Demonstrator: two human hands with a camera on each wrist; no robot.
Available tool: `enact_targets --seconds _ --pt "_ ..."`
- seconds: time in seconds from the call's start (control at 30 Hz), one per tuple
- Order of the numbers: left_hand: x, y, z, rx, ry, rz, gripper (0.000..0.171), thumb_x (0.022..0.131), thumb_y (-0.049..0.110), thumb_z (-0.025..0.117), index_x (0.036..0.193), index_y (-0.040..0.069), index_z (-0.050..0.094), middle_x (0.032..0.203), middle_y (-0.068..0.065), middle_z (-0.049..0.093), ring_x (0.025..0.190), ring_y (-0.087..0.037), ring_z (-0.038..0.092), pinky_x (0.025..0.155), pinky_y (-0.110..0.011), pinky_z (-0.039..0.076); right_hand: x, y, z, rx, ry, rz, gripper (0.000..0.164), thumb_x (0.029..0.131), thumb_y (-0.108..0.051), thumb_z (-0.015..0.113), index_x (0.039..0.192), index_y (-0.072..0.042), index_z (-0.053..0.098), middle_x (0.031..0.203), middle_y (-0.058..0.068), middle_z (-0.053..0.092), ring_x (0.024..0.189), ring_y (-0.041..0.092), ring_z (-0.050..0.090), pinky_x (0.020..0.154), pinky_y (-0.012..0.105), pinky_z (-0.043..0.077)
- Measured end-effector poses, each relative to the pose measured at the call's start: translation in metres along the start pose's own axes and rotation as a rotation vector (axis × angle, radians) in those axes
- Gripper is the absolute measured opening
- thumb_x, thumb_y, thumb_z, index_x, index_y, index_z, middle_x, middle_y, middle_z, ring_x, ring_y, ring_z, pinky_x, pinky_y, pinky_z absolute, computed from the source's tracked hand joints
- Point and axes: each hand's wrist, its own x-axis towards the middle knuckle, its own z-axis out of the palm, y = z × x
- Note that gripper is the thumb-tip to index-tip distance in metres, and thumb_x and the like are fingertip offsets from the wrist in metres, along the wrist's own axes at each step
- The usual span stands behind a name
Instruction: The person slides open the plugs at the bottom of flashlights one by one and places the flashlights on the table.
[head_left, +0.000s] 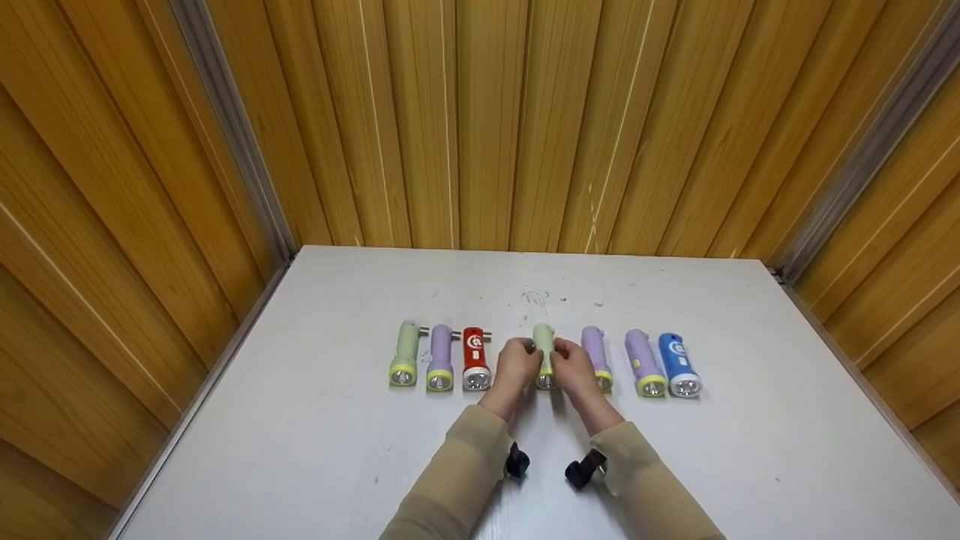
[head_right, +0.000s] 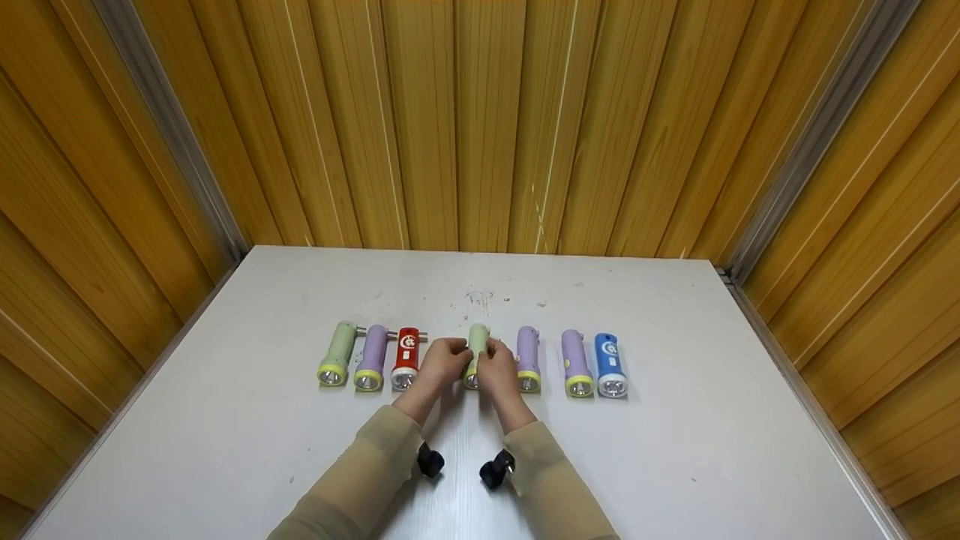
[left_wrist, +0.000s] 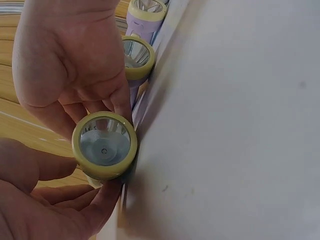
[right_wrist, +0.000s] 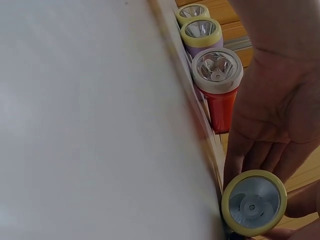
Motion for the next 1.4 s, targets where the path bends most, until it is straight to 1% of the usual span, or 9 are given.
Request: enact_targets --seconds 0.1,0.37,0.6,0.87,1.0,1.13,1.33,1.4 --pt "-0.002 -0.001 0.000 -0.017 -0.004 -0.007 0.028 0.095 0.004 0.065 0.119 -0.008 0.071 0.116 -0.019 0.075 0.109 -0.026 0.069 0.100 -0.038 0.056 0.000 0.001 0.001 -0.002 -0.003 -0.005 0.046 0.103 -0.004 0.046 0.144 0.016 0.045 0.147 0.035 0.051 0.140 0.044 0.049 0.119 0.050 0.040" --pt "-0.006 -0.005 -0.003 -0.017 -0.008 0.015 0.031 0.093 0.003 0.065 0.121 -0.008 0.070 0.116 -0.018 0.075 0.105 -0.022 0.068 0.098 -0.037 0.056 -0.002 0.004 0.001 -0.009 -0.016 -0.008 0.045 0.102 -0.002 0.049 0.143 0.016 0.047 0.145 0.035 0.053 0.138 0.045 0.050 0.118 0.050 0.041" --pt "-0.009 -0.007 -0.005 -0.080 0.008 0.049 0.035 0.089 -0.002 0.064 0.123 -0.013 0.067 0.117 -0.022 0.074 0.110 -0.028 0.069 0.101 -0.039 0.055 -0.006 0.003 0.002 0.018 -0.023 -0.020 0.047 0.100 -0.003 0.051 0.143 0.015 0.048 0.144 0.034 0.054 0.135 0.043 0.052 0.116 0.050 0.043" --pt "-0.015 -0.008 -0.009 -0.104 0.010 0.033 0.038 0.091 0.000 0.065 0.127 -0.012 0.065 0.124 -0.023 0.072 0.119 -0.030 0.067 0.106 -0.041 0.053 -0.010 0.001 0.002 0.058 -0.020 0.010 0.048 0.099 -0.004 0.054 0.144 0.011 0.049 0.144 0.031 0.055 0.134 0.040 0.054 0.114 0.048 0.046" --pt "-0.018 -0.008 -0.010 -0.098 0.018 0.058 0.038 0.090 0.001 0.065 0.126 -0.012 0.065 0.125 -0.024 0.071 0.123 -0.033 0.065 0.110 -0.043 0.050 -0.012 0.002 0.003 0.051 -0.008 0.004 0.046 0.099 -0.006 0.057 0.142 0.010 0.053 0.142 0.030 0.057 0.131 0.039 0.056 0.112 0.047 0.048" --pt "-0.021 -0.008 -0.013 -0.083 0.017 0.076 0.038 0.091 0.002 0.065 0.127 -0.012 0.065 0.125 -0.023 0.071 0.124 -0.034 0.064 0.111 -0.044 0.049 -0.013 0.002 0.002 0.056 0.002 -0.011 0.043 0.098 -0.006 0.059 0.139 0.009 0.057 0.139 0.029 0.060 0.128 0.037 0.058 0.108 0.044 0.050" --pt "-0.025 -0.007 -0.016 -0.051 0.018 0.078 0.037 0.094 0.005 0.065 0.129 -0.008 0.066 0.127 -0.021 0.071 0.125 -0.034 0.064 0.110 -0.046 0.050 -0.017 0.002 0.001 0.096 -0.003 -0.023 0.044 0.097 -0.007 0.061 0.138 0.009 0.057 0.137 0.028 0.061 0.125 0.034 0.059 0.098 0.033 0.053" --pt "-0.027 -0.008 -0.016 -0.043 0.024 0.099 0.038 0.094 0.005 0.065 0.129 -0.009 0.066 0.126 -0.021 0.072 0.125 -0.034 0.064 0.109 -0.047 0.050 -0.019 0.002 0.000 0.109 -0.005 -0.028 0.045 0.096 -0.006 0.062 0.139 0.009 0.057 0.137 0.028 0.061 0.126 0.034 0.059 0.095 0.030 0.053"
